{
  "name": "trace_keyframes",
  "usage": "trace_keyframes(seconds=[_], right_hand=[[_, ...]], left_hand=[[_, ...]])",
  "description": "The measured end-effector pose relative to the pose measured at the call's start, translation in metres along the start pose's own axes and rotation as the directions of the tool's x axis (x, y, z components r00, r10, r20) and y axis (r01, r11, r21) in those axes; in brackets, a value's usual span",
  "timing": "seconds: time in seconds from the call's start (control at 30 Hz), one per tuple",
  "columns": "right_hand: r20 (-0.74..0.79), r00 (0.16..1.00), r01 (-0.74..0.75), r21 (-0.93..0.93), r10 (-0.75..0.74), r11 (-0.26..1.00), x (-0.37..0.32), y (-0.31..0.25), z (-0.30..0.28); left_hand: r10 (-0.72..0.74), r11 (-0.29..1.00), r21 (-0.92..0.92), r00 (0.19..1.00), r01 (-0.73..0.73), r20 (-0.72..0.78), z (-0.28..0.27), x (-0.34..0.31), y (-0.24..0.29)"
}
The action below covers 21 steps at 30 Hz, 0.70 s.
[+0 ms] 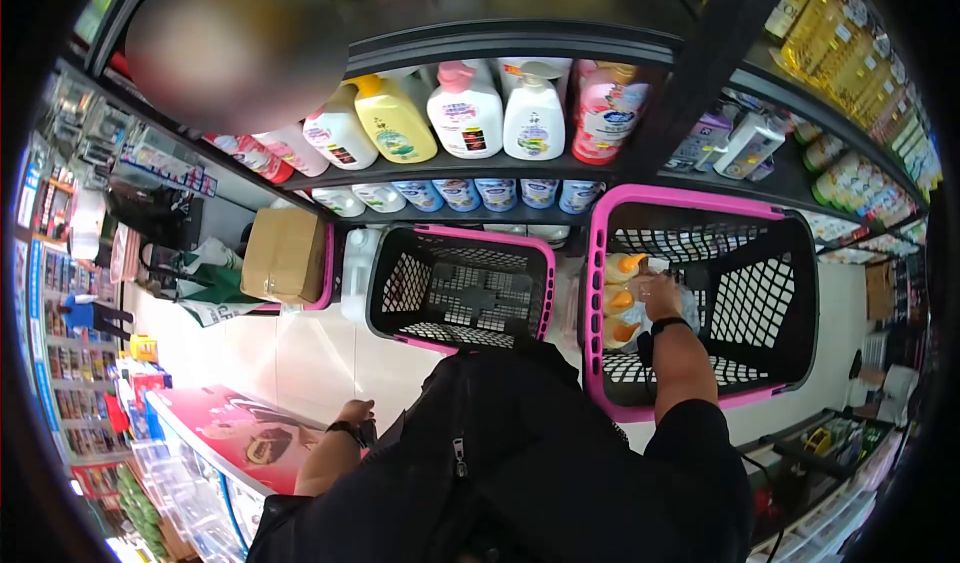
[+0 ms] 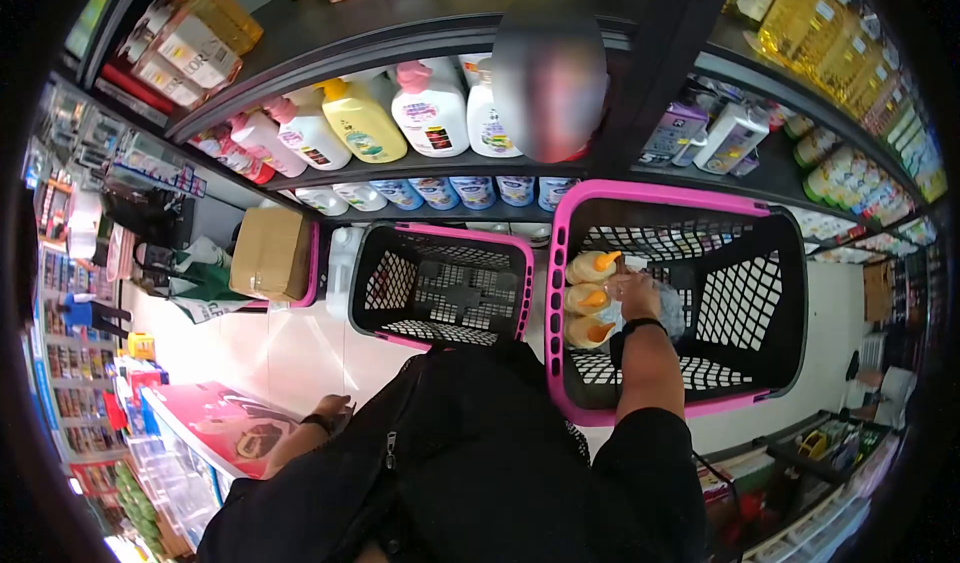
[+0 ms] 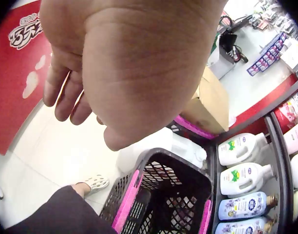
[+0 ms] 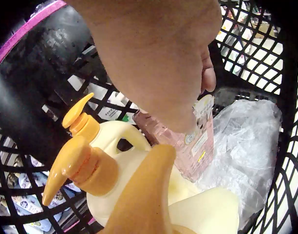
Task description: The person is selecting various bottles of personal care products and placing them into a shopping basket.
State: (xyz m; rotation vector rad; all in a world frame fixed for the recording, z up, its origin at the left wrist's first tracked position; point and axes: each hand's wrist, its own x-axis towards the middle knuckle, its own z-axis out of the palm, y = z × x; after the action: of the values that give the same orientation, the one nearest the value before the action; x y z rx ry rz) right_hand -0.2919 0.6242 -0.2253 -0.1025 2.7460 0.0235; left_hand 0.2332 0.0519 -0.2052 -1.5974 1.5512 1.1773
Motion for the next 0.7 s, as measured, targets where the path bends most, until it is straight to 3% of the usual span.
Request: trace_keyframes(seconds=[0.07,0.17,0.27,0.33,0.37,0.4,0.47,0.53,0.67,0.7], right_hand=[[0.034,0.999,0.03,0.042,-0.031,0.999,-0.009,-0.005,-0.022],[0.089,0.996,0.005,0.132,-0.016,0.991,-0.033,-0.014,-0.055],[0.138,0.989,-0.059,0.101,0.045,0.993,-0.047,-0.015,-0.093],[0.063,0.996,0.057,0.102,-0.064,0.993,-0.049,0.0,-0.107],[0.104,0.987,0.121,0.039,-0.124,0.992,-0.052,0.006,-0.122],[0.045,0.981,0.187,0.033,-0.188,0.982,-0.06,0.011,-0.135],[0.025,0.971,0.236,-0.005,-0.236,0.972,-0.088,0.008,-0.183],[-0.111,0.941,0.317,-0.052,-0.321,0.947,-0.118,0.01,-0.22],[-0.289,0.869,0.391,-0.101,-0.403,0.915,-0.192,-0.01,-0.314],[-0.306,0.86,0.395,-0.108,-0.409,0.912,-0.211,-0.019,-0.337]], left_hand=[[0.092,0.993,0.068,0.996,-0.092,0.009,0.009,0.015,0.013],[0.17,0.985,0.002,0.983,-0.17,0.066,0.018,0.034,0.05],[0.279,0.949,0.143,0.96,-0.28,0.026,0.021,0.015,0.124],[0.409,0.904,0.13,0.912,-0.408,0.022,0.024,0.001,0.174],[0.516,0.833,0.178,0.851,-0.525,0.094,0.023,0.008,0.197],[0.608,0.746,0.211,0.775,-0.632,0.171,0.022,0.015,0.219],[0.825,0.514,0.308,0.559,-0.801,0.078,0.04,-0.01,0.263],[0.87,0.439,0.165,0.464,-0.883,0.168,0.062,-0.099,0.318],[0.903,0.126,0.004,0.116,-0.992,0.414,0.107,-0.211,0.388],[0.892,-0.021,0.012,-0.014,-1.0,0.451,0.115,-0.244,0.4]])
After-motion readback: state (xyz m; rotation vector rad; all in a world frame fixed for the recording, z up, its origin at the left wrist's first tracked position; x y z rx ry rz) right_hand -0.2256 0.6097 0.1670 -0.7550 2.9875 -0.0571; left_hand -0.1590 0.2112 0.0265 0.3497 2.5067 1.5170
